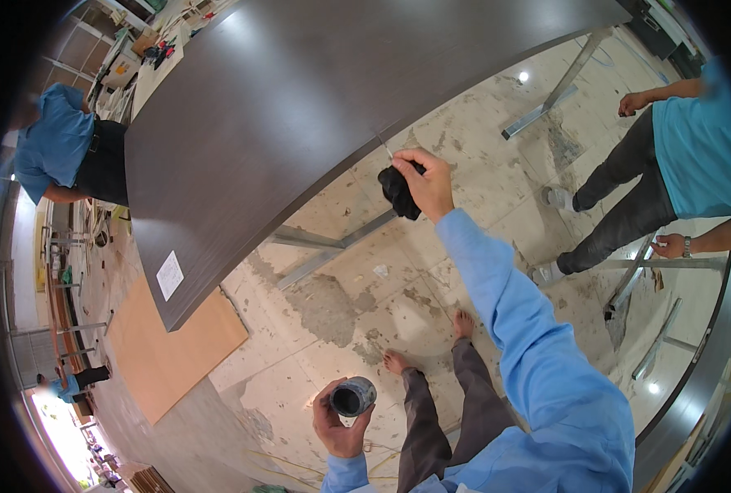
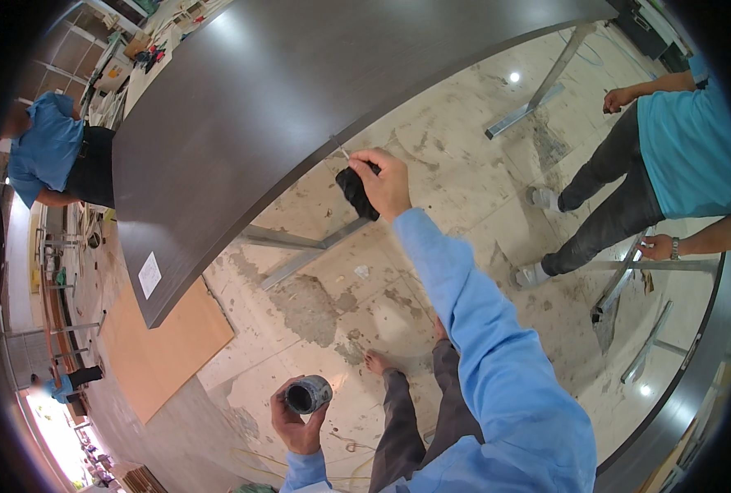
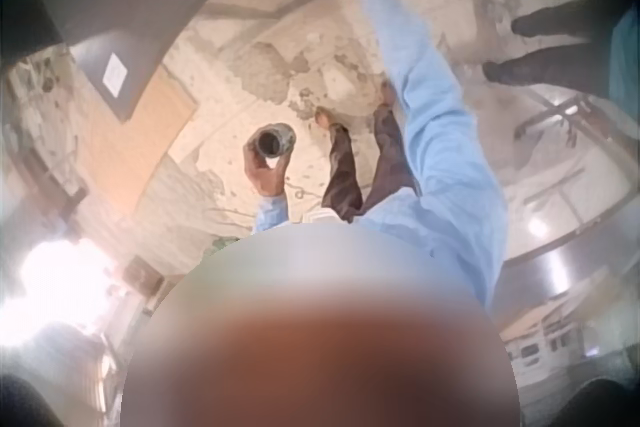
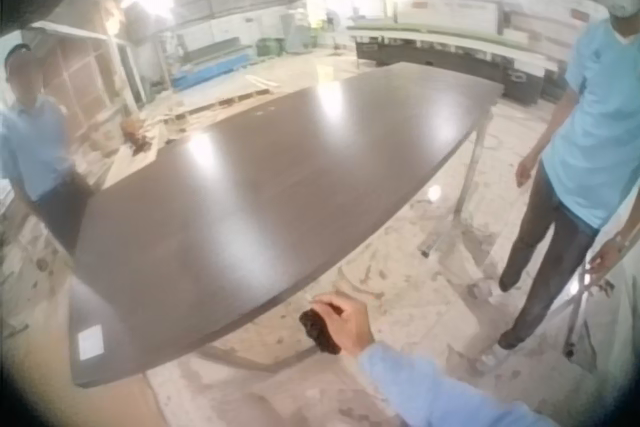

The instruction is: The person applies a dark finish to the edges of a large wooden tabletop using a small brush and a cloth. They repeatedly dip the brush into a small container and carefully paint along the perimeter, occasionally wiping the surface with the cloth.

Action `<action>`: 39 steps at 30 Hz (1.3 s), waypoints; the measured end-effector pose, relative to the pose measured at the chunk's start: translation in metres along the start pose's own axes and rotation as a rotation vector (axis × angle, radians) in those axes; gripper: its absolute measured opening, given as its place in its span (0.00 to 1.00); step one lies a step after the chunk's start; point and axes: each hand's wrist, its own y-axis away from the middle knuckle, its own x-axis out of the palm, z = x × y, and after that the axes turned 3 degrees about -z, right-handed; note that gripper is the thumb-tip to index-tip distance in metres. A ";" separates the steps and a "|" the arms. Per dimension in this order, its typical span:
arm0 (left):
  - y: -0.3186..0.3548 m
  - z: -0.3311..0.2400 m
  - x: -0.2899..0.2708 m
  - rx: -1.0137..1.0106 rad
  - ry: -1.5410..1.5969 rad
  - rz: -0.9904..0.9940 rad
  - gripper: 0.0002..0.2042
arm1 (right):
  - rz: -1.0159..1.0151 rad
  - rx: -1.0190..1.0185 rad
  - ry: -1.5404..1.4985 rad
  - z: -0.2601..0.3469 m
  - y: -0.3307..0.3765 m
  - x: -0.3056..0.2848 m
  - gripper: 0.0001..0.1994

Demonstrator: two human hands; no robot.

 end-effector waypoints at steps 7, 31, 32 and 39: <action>-0.002 -0.009 -0.010 0.017 0.065 -0.041 0.35 | 0.154 0.244 -0.317 0.057 0.027 0.011 0.08; 0.312 0.009 -0.249 -0.080 0.062 -1.341 0.34 | 2.480 -0.855 0.784 0.018 0.644 0.198 0.23; 0.337 0.018 -0.270 -0.102 0.040 -1.421 0.34 | 2.568 -0.953 0.796 0.038 0.685 0.220 0.24; 0.500 0.044 -0.345 -0.322 -0.143 -1.855 0.33 | 2.370 -2.210 0.610 0.266 0.992 0.375 0.31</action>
